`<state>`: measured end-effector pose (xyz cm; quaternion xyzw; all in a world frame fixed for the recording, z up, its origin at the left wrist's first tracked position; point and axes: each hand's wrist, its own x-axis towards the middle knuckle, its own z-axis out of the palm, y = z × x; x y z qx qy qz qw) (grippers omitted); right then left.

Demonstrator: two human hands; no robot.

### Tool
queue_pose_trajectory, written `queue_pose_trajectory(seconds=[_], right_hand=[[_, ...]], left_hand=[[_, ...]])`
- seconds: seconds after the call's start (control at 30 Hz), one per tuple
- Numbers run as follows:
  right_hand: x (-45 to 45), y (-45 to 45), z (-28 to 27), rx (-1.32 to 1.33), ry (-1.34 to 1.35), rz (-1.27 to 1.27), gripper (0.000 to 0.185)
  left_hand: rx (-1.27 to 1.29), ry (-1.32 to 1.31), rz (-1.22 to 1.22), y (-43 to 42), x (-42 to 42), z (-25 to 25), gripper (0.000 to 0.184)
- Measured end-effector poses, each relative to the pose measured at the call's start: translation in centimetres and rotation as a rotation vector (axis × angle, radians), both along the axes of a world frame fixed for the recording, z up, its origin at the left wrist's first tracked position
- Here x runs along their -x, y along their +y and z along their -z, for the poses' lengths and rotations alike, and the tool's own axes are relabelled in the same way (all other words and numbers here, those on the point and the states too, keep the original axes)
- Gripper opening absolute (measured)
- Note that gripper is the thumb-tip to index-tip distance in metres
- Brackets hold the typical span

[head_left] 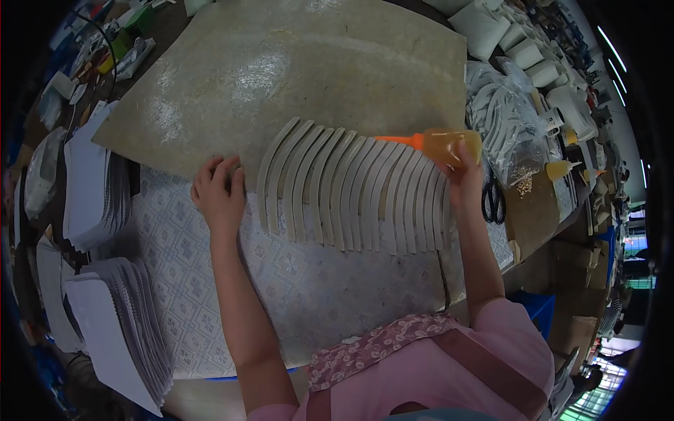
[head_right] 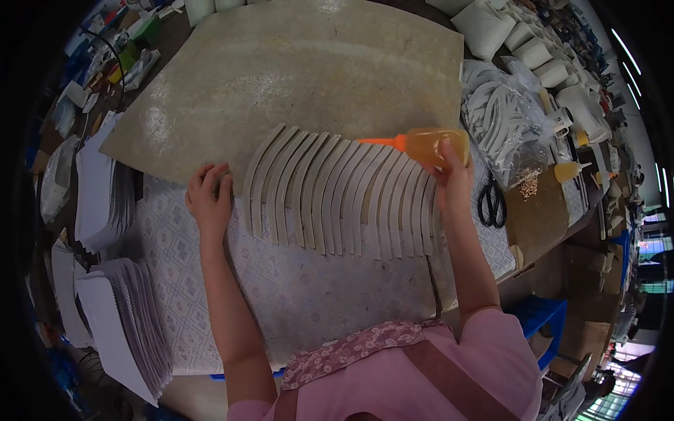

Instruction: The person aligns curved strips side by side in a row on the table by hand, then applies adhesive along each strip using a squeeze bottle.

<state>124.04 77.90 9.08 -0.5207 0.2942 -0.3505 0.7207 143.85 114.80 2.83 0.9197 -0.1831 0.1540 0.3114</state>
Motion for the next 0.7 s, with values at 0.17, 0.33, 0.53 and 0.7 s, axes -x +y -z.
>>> queue_pose_trajectory(seconds=[0.17, 0.33, 0.53, 0.7], right_hand=[[-0.6, 0.2, 0.4, 0.048, 0.035, 0.036, 0.047], [-0.9, -0.2, 1.1, 0.068, 0.08, 0.059, 0.046], [-1.0, -0.2, 1.9, -0.006, 0.078, 0.0, 0.045], [-1.1, 1.2, 1.6, -0.028, 0.153, -0.109, 0.045]], left_hand=[[-0.005, 0.003, 0.0, 0.0, 0.0, -0.1, 0.024], [0.003, 0.006, 0.002, 0.0, 0.0, -0.1, 0.024], [0.002, 0.003, 0.006, 0.0, 0.1, -0.2, 0.024], [-0.006, 0.006, 0.002, -0.1, 0.1, -0.1, 0.024]])
